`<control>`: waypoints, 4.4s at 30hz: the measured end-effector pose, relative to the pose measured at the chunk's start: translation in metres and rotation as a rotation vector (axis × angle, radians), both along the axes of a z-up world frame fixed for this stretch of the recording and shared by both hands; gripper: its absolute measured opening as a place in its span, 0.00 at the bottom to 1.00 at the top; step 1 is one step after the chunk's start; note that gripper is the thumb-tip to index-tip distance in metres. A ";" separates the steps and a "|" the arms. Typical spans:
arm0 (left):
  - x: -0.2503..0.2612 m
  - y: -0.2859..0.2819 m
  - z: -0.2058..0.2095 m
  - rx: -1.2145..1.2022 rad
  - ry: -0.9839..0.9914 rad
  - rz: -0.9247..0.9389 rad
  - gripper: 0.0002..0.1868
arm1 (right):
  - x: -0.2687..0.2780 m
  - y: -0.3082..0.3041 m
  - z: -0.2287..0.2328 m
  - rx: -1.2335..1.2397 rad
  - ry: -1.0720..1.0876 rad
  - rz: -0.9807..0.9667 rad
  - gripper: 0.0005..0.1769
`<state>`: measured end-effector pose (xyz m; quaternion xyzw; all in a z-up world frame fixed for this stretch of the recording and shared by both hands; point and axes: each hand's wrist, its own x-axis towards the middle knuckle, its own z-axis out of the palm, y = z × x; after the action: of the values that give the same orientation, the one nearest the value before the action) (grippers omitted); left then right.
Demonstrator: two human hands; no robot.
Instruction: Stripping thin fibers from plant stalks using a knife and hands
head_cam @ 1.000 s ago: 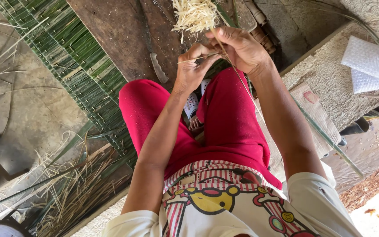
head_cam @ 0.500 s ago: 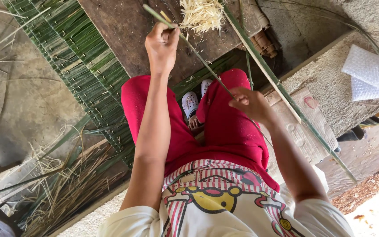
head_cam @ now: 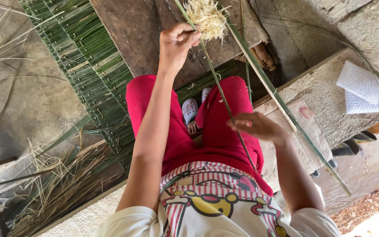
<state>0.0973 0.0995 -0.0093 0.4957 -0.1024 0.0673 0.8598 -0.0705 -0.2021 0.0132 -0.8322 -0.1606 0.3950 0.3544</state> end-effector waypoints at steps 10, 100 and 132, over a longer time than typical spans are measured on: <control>-0.034 -0.008 0.003 0.315 0.023 0.239 0.06 | 0.137 0.093 -0.037 0.826 0.215 -0.517 0.35; -0.142 -0.071 0.013 0.756 -0.409 -0.162 0.06 | 0.187 0.042 -0.069 1.581 0.827 -0.964 0.09; -0.160 -0.074 0.005 0.787 -0.296 -0.291 0.10 | 0.193 0.027 -0.072 1.678 0.965 -1.044 0.13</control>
<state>-0.0629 0.0253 -0.0047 0.7507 -0.3109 -0.0282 0.5822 0.1229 -0.1753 -0.0585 -0.0502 0.1489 0.2456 0.9566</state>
